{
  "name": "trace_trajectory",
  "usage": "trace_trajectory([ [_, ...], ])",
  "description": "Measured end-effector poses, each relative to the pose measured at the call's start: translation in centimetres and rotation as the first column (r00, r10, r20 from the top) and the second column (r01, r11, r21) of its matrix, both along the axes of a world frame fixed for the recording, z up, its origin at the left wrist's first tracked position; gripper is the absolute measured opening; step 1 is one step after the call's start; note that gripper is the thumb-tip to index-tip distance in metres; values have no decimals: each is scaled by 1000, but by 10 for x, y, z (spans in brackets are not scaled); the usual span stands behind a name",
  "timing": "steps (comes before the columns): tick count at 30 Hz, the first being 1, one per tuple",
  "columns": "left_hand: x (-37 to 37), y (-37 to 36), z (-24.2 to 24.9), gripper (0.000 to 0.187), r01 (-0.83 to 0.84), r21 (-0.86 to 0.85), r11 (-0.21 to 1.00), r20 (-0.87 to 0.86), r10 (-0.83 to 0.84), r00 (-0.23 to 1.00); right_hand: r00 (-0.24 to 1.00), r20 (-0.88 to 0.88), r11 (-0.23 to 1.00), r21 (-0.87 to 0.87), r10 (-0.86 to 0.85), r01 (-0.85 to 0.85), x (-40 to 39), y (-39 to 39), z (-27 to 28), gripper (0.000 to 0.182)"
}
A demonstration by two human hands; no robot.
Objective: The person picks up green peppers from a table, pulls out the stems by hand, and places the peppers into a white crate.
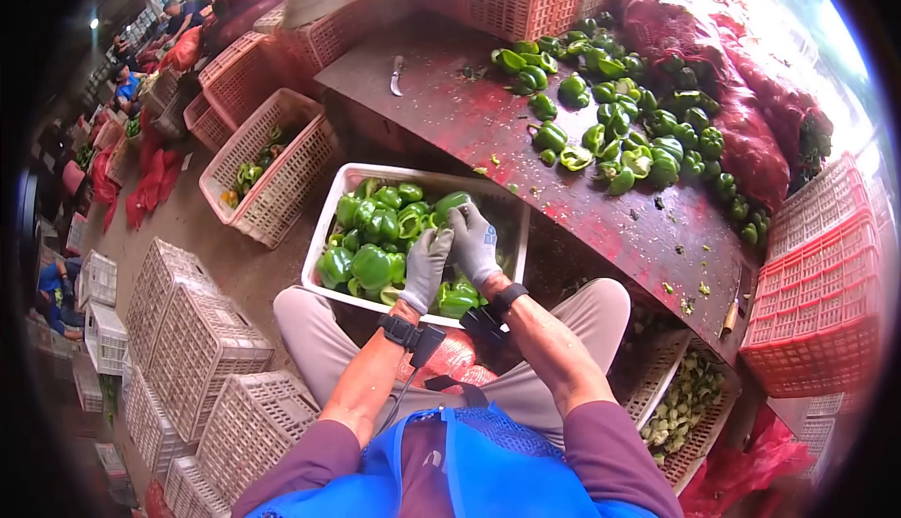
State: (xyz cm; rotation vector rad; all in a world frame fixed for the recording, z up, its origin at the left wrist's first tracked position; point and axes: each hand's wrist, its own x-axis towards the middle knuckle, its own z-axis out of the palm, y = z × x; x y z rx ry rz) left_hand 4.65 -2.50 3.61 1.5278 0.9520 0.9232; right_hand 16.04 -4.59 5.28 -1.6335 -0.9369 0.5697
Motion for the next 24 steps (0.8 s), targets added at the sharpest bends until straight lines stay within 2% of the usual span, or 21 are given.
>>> trace_trajectory([
  [1,-7,-2,1,30,-16,94,995,-103,25,994,999,-32,999,31,-14,15,-2,7,-18,27],
  [2,-13,-4,-6,34,52,299,953,-184,4,983,921,-376,988,71,-101,137,4,23,-48,29],
  [3,-13,-5,-11,39,99,309,946,-260,-17,966,832,-542,992,-58,-123,109,10,21,-55,29],
  [5,-23,4,-20,40,146,-99,984,67,-140,988,964,-263,998,43,-32,45,9,24,-68,26],
  [7,-43,12,-19,41,304,-317,898,341,-191,920,803,-594,997,-78,-34,-15,20,14,-47,25],
  [8,-53,13,-17,43,381,-440,813,492,-137,860,620,-774,986,-167,-124,-11,37,17,-50,24],
  [9,-60,16,-1,52,457,-497,738,545,-144,826,648,-759,984,-152,-59,-88,46,12,-48,24],
  [11,-62,23,-7,66,470,-647,600,544,-68,836,737,-668,954,-149,97,-261,46,9,-48,31],
  [12,-64,24,-6,66,466,-648,602,542,-65,838,736,-670,953,-148,100,-265,43,7,-48,31],
  [13,-65,24,-5,71,467,-637,614,516,-111,849,960,-90,963,-26,264,-267,39,4,-48,38],
  [14,-66,26,-4,76,469,-624,625,488,-158,859,809,535,940,75,244,-334,35,3,-47,49],
  [15,-65,26,-2,76,468,-623,626,486,-159,860,810,534,939,78,243,-334,30,-3,-27,49],
  [17,-62,21,1,77,430,-625,652,411,-193,891,677,469,802,-127,567,-584,13,-24,35,65],
  [18,-65,35,-27,77,548,-546,634,390,-387,836,561,570,762,-194,600,-618,10,-28,36,59],
  [19,-64,32,-26,77,552,-548,629,390,-391,834,508,605,766,-297,613,-571,6,-29,32,48],
  [21,-60,24,-23,74,549,-545,634,394,-385,835,577,629,819,-178,520,-545,4,-31,18,35],
  [22,-55,17,-20,61,482,-545,686,370,-319,873,577,630,819,-177,521,-546,4,-32,14,35],
  [23,-47,15,-21,61,480,-545,687,369,-317,874,573,651,843,-206,497,-497,3,-33,10,31],
  [24,-39,11,-25,54,368,-473,800,313,-238,920,570,669,864,-234,476,-446,1,-35,6,28],
])
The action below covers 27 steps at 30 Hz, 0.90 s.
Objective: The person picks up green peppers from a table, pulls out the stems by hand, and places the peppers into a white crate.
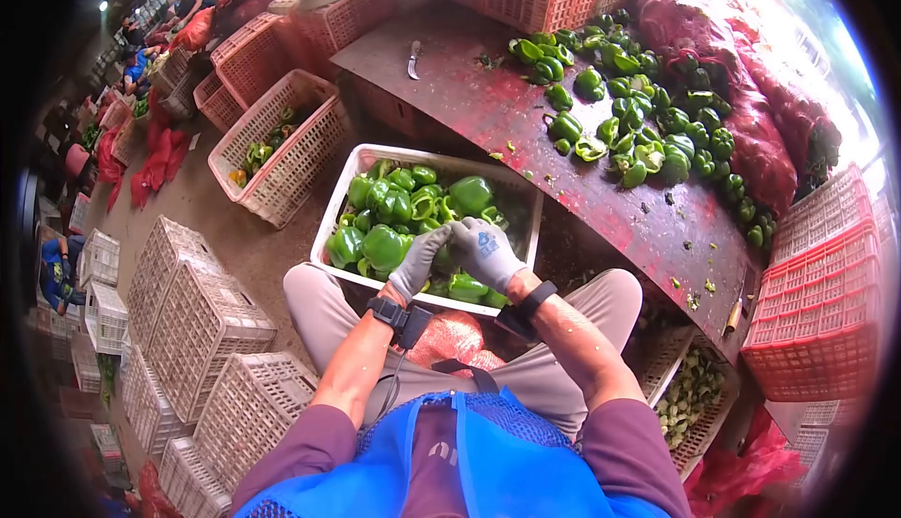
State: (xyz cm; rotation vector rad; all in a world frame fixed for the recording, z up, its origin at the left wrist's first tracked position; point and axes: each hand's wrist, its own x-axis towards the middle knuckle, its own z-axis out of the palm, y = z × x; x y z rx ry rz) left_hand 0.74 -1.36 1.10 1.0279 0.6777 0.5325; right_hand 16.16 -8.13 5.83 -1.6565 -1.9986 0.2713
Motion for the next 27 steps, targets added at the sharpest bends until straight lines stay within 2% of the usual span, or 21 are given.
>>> trace_trajectory([
  [1,3,-3,-4,48,-125,114,986,-22,128,991,1000,-5,1000,-3,-2,2,-4,-2,-7,28],
  [2,3,-4,-7,42,-154,75,985,-49,158,986,996,-60,996,43,-70,72,-9,0,-15,25],
  [3,4,-4,-3,42,-152,80,985,-47,156,987,985,-114,986,89,-132,143,-13,4,-20,22],
  [5,1,-7,3,43,-179,122,976,-173,198,965,969,-168,980,52,-183,194,-22,3,-32,21],
  [7,-7,-5,4,39,-150,73,986,-180,160,970,912,-339,967,23,-232,255,-26,6,-39,20],
  [8,-10,-5,4,35,-124,21,992,-186,125,975,616,-667,907,-344,-418,242,-24,7,-42,25],
  [9,-11,-10,-2,35,-127,17,992,-189,128,974,480,-765,903,-341,-429,263,-16,15,-61,32],
  [11,-13,-11,-22,34,-8,242,970,-154,46,987,610,-685,898,-425,-399,111,-11,12,-73,33],
  [12,-16,-8,-29,41,-48,193,980,-123,72,990,609,-686,898,-427,-399,108,-11,11,-78,33],
  [13,-18,-2,-18,41,-51,196,979,-118,75,990,392,-818,898,-436,-421,54,-8,12,-78,34],
  [14,-22,5,-7,41,73,251,965,-315,10,949,146,-892,901,-433,-429,1,-3,13,-79,35],
  [15,-23,8,-3,42,204,274,940,-506,-40,862,-13,-850,849,-526,-527,-49,6,12,-74,40],
  [16,-21,9,-6,42,170,370,913,-466,24,885,-70,-866,868,-490,-496,-84,8,9,-72,40],
  [17,-20,8,-6,42,175,370,912,-467,20,884,-130,-878,887,-447,-460,-116,8,8,-70,41],
  [19,-13,3,1,42,133,233,963,-292,-62,955,-106,-898,898,-409,-428,-163,8,7,-70,40],
  [20,-6,2,-7,36,121,306,944,-257,-40,966,-83,-914,903,-372,-396,-213,5,5,-72,38],
  [21,-4,2,-9,36,126,305,944,-259,-45,965,-127,-933,929,-309,-337,-203,-8,2,-58,32],
  [23,1,1,-11,32,35,105,994,-145,-19,989,-214,-927,949,-287,-309,-128,-17,1,-62,26],
  [24,3,-4,-15,26,-33,83,996,-89,40,995,-213,-930,953,-281,-300,-115,-22,-4,-58,25],
  [25,1,-5,-23,26,-22,80,997,-91,29,995,-250,-918,951,-289,-308,-111,-26,-6,-56,23],
  [27,-4,-3,-32,24,-8,101,995,-168,25,985,45,-920,918,-391,-388,-70,-22,-9,-62,23],
])
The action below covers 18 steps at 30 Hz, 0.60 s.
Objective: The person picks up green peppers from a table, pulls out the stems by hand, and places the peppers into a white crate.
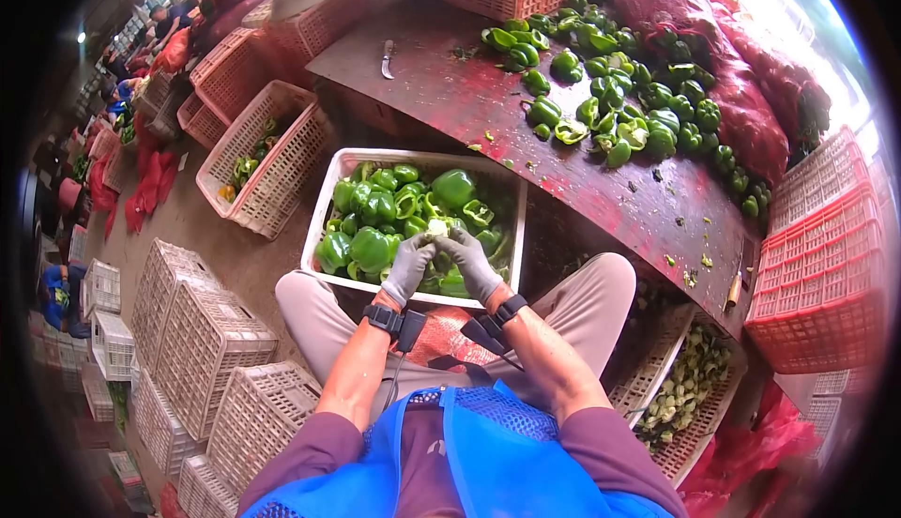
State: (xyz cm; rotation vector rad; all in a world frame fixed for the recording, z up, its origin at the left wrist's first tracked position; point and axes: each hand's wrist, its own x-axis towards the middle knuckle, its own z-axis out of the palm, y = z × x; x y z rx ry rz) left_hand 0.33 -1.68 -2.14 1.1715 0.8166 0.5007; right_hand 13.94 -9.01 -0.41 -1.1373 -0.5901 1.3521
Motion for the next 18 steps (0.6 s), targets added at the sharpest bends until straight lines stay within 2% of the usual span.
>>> trace_trajectory([
  [1,0,-3,-3,25,-29,79,996,26,27,999,1000,-4,1000,-2,-5,5,5,-4,0,23],
  [2,-5,-3,-6,25,-22,80,997,23,20,1000,990,114,997,19,78,-81,13,-8,1,30],
  [3,-9,2,-8,26,32,211,977,-60,-20,998,960,240,987,36,145,-158,21,-8,6,37],
  [4,-7,6,3,28,106,339,935,-139,-62,988,966,223,982,103,129,-155,23,-8,9,40],
  [6,-9,5,33,21,242,236,941,-183,-202,962,968,155,973,87,199,-214,34,-17,28,40],
  [7,-13,10,23,21,298,242,923,-205,-251,946,920,278,958,-7,277,-287,37,-20,38,36],
  [8,-13,13,13,21,347,249,904,-230,-293,928,872,381,942,15,306,-336,40,-13,21,31],
  [10,-8,3,46,20,364,103,926,-222,-335,915,790,403,884,-138,462,-446,44,-13,35,32],
  [11,-8,6,36,21,365,35,931,-203,-351,914,776,495,916,-127,391,-380,41,-16,42,28],
  [12,-6,5,23,22,308,65,949,-163,-294,942,749,580,942,-112,322,-318,35,-20,44,25],
  [13,-3,6,18,23,307,116,945,-166,-286,944,678,694,968,-130,244,-215,28,-19,39,26],
  [14,1,8,13,23,301,167,939,-168,-274,947,517,851,995,-49,87,-86,21,-18,29,33],
  [15,6,7,19,23,273,151,950,-239,-233,943,565,822,996,-84,65,7,20,-15,26,33],
  [16,12,7,17,23,277,147,950,-241,-237,941,613,789,987,-126,41,97,16,-14,25,34],
  [17,20,7,13,24,258,370,892,-334,-131,933,715,699,984,-106,-31,146,15,-8,17,36],
  [18,29,9,12,25,247,577,779,-392,-1,920,796,596,977,-88,-105,195,20,2,-2,38],
])
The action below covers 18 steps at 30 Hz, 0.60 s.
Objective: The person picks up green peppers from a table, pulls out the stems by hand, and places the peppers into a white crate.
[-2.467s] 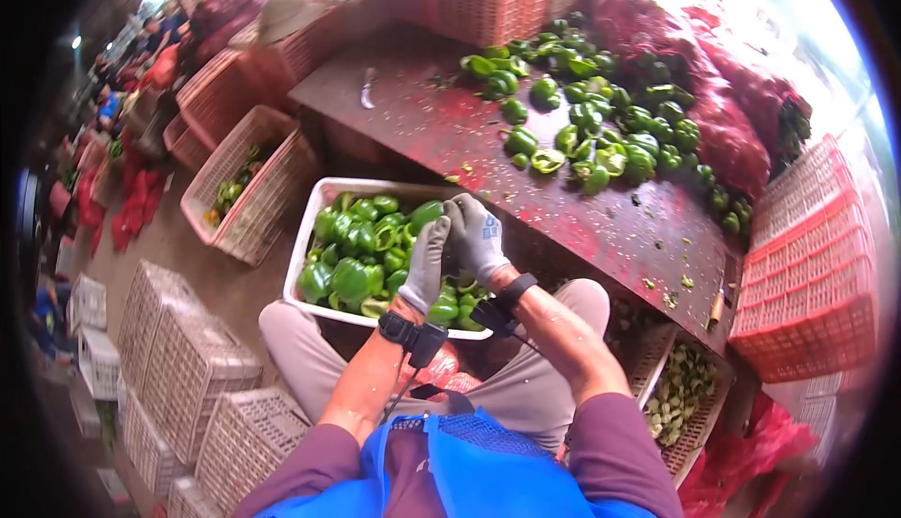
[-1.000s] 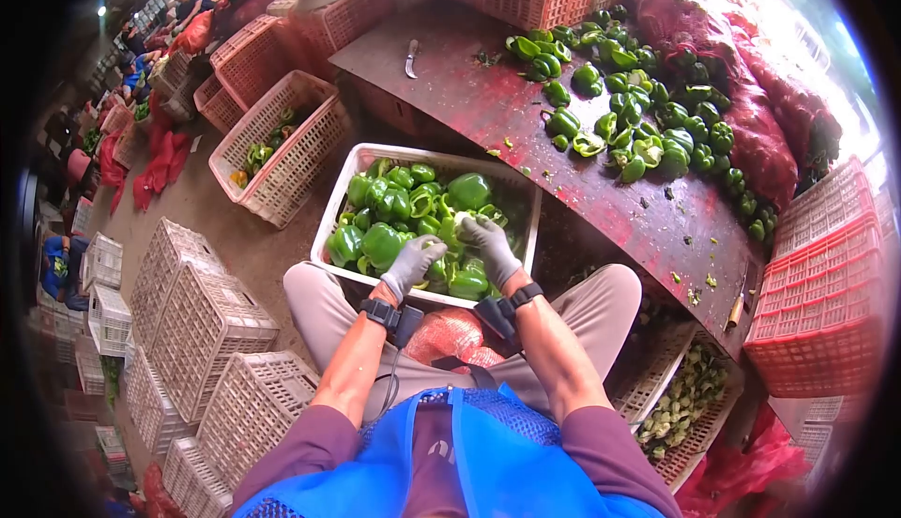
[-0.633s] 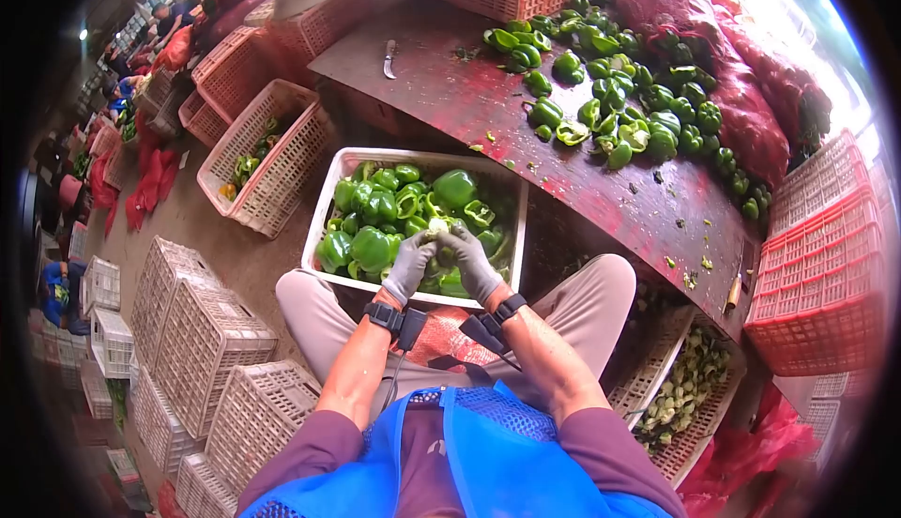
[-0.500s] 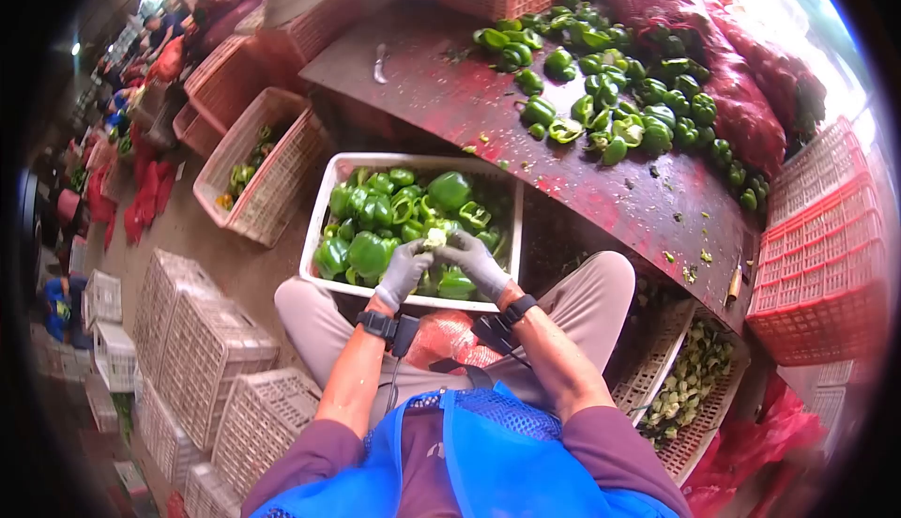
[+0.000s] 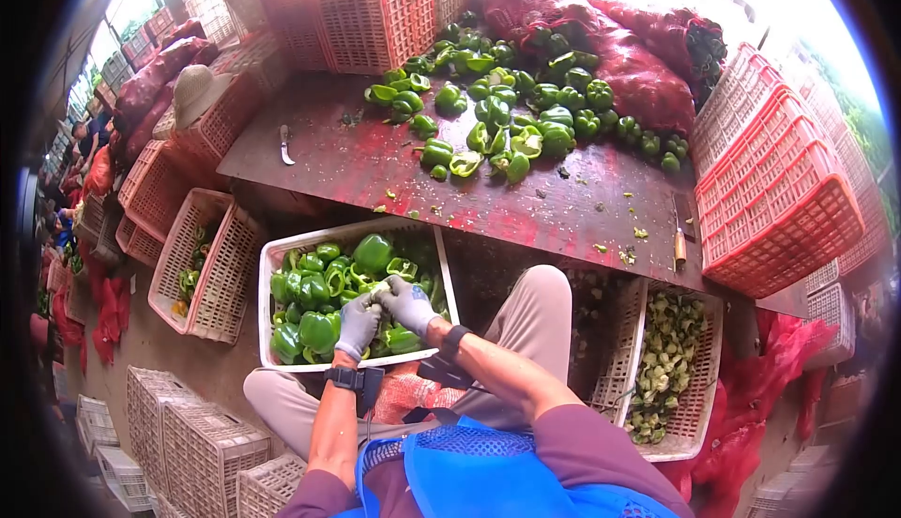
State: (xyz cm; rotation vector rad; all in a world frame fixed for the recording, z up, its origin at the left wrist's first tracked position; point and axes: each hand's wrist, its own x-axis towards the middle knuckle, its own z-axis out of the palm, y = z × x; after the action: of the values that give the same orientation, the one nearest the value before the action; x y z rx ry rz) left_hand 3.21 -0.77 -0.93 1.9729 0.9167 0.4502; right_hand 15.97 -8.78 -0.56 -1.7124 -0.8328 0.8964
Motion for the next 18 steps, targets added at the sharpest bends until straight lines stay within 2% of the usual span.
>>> trace_trajectory([
  [1,5,-2,21,25,39,65,997,-70,-35,997,995,-79,998,-7,-67,67,6,9,-7,38],
  [2,16,-3,22,25,40,65,997,-70,-35,997,970,-170,985,-61,-171,163,14,15,-15,37],
  [4,31,-8,22,23,156,253,955,-137,-124,983,942,-300,989,-30,-149,146,27,14,2,35],
  [5,33,-5,26,23,77,317,945,-97,-48,994,978,-175,993,-47,-112,106,38,14,12,36],
  [7,33,7,24,22,67,449,891,-215,35,976,982,119,985,104,-147,135,73,-2,32,39],
  [8,32,14,20,21,84,516,853,-259,61,964,967,158,972,160,-198,173,92,-21,49,39],
  [9,32,20,12,20,101,542,834,-288,72,955,935,284,977,57,-212,204,114,-42,66,37],
  [10,34,23,9,20,101,540,836,-285,68,956,861,454,967,9,-230,253,134,-70,91,32],
  [11,37,25,6,22,155,583,798,-345,70,936,761,572,941,60,-306,333,155,-97,100,29],
  [12,41,27,1,24,212,618,757,-402,73,913,664,694,923,2,-279,386,178,-130,108,24],
  [13,43,30,-18,46,197,643,740,-364,70,929,504,822,883,-3,-265,469,197,-166,110,22],
  [14,40,30,-32,46,201,636,745,-360,56,931,404,887,833,-41,-223,551,214,-200,111,25],
  [16,38,37,-51,67,227,598,768,-448,86,890,397,918,629,-305,-7,715,252,-266,100,35],
  [17,39,43,-52,73,264,526,808,-535,73,842,503,852,470,-507,146,722,273,-292,88,43],
  [18,40,43,-53,73,270,519,811,-538,64,841,614,742,275,-671,270,689,276,-296,90,52],
])
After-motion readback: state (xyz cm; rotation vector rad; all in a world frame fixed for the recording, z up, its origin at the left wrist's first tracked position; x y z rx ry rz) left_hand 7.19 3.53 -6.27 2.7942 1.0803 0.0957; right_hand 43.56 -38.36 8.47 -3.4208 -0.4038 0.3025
